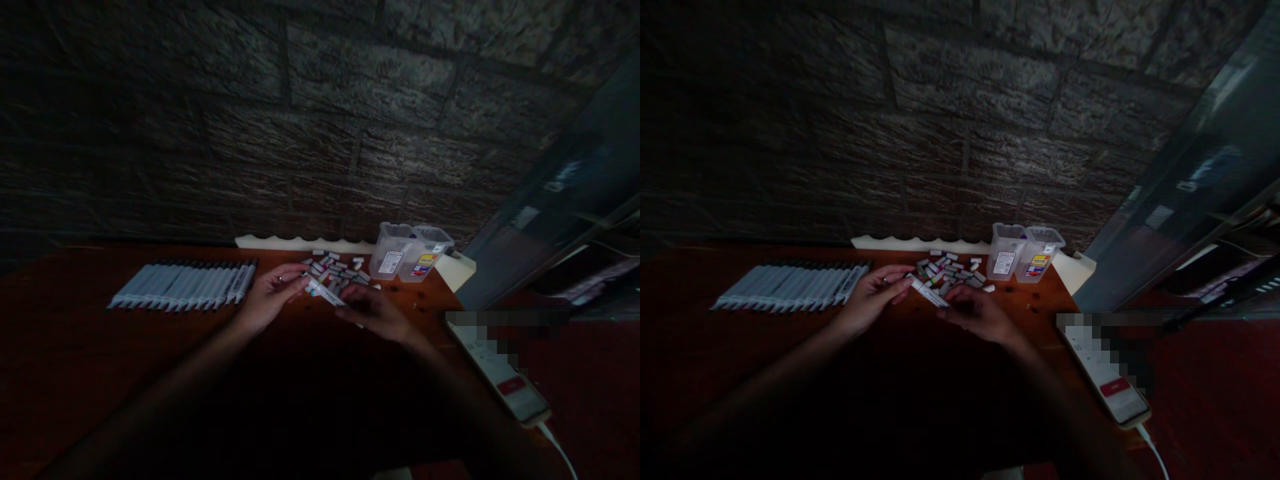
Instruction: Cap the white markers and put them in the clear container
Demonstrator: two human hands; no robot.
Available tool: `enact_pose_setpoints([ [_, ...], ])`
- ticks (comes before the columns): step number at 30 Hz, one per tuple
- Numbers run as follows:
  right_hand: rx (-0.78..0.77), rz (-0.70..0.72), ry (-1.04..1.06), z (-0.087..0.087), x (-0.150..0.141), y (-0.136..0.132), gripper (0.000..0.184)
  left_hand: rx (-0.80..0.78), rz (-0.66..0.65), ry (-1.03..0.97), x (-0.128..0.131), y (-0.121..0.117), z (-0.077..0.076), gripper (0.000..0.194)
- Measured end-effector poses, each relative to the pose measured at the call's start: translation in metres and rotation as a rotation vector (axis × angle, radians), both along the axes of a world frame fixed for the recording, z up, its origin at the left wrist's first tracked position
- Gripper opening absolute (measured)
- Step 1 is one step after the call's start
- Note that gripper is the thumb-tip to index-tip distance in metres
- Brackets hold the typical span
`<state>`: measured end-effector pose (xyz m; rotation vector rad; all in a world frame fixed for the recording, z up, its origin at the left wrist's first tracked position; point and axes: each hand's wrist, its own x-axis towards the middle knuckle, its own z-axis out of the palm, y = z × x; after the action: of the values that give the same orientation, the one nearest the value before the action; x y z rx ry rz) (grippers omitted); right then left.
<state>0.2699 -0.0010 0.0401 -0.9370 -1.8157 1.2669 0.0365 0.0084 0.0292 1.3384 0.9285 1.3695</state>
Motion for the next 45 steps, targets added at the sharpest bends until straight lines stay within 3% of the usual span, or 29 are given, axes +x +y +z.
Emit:
enact_pose_setpoints([
  [2,-0.073,0.072,-0.046,-0.003,-0.003,-0.002,0.026,0.008,-0.016,0.048,0.002,-0.001,0.0,0.033],
  [5,-0.064,0.081,-0.049,-0.003,-0.001,-0.001,0.023,0.042,0.021,0.07,0.003,-0.001,0.0,0.036],
  [9,0.077,-0.146,0.055,0.011,0.01,0.006,0.023,0.084,0.119,0.059,-0.001,0.003,-0.002,0.039],
  [12,0.198,-0.437,0.171,0.034,0.025,0.016,0.029,0.112,0.142,0.105,-0.003,0.005,-0.004,0.042],
  [15,0.427,-0.619,0.157,0.067,0.047,0.032,0.039,0.127,0.136,0.126,-0.003,0.006,-0.006,0.042],
  [18,0.58,-0.711,-0.08,0.099,0.07,0.051,0.047,0.123,0.115,0.113,-0.002,0.005,-0.008,0.042],
  [20,0.58,-0.755,-0.319,0.111,0.079,0.062,0.036,0.111,0.103,0.102,-0.001,0.005,-0.009,0.042],
  [23,0.53,-0.733,-0.741,0.116,0.083,0.072,0.025,0.117,0.101,0.099,0.0,0.006,-0.009,0.042],
  [26,0.519,-0.691,-0.918,0.111,0.08,0.076,0.026,0.13,0.106,0.102,-0.001,0.007,-0.009,0.043],
  [29,0.52,-0.686,-0.941,0.108,0.078,0.078,0.021,0.133,0.107,0.102,-0.002,0.007,-0.009,0.043],
  [34,0.436,-0.661,-0.926,0.115,0.079,0.078,0.044,0.142,0.104,0.112,-0.002,0.008,-0.008,0.042],
  [38,0.431,-0.613,-1.016,0.122,0.078,0.076,0.03,0.138,0.099,0.099,-0.003,0.007,-0.007,0.04],
  [45,0.405,-0.516,-1.036,0.129,0.077,0.076,0.023,0.128,0.095,0.084,-0.003,0.007,-0.007,0.044],
])
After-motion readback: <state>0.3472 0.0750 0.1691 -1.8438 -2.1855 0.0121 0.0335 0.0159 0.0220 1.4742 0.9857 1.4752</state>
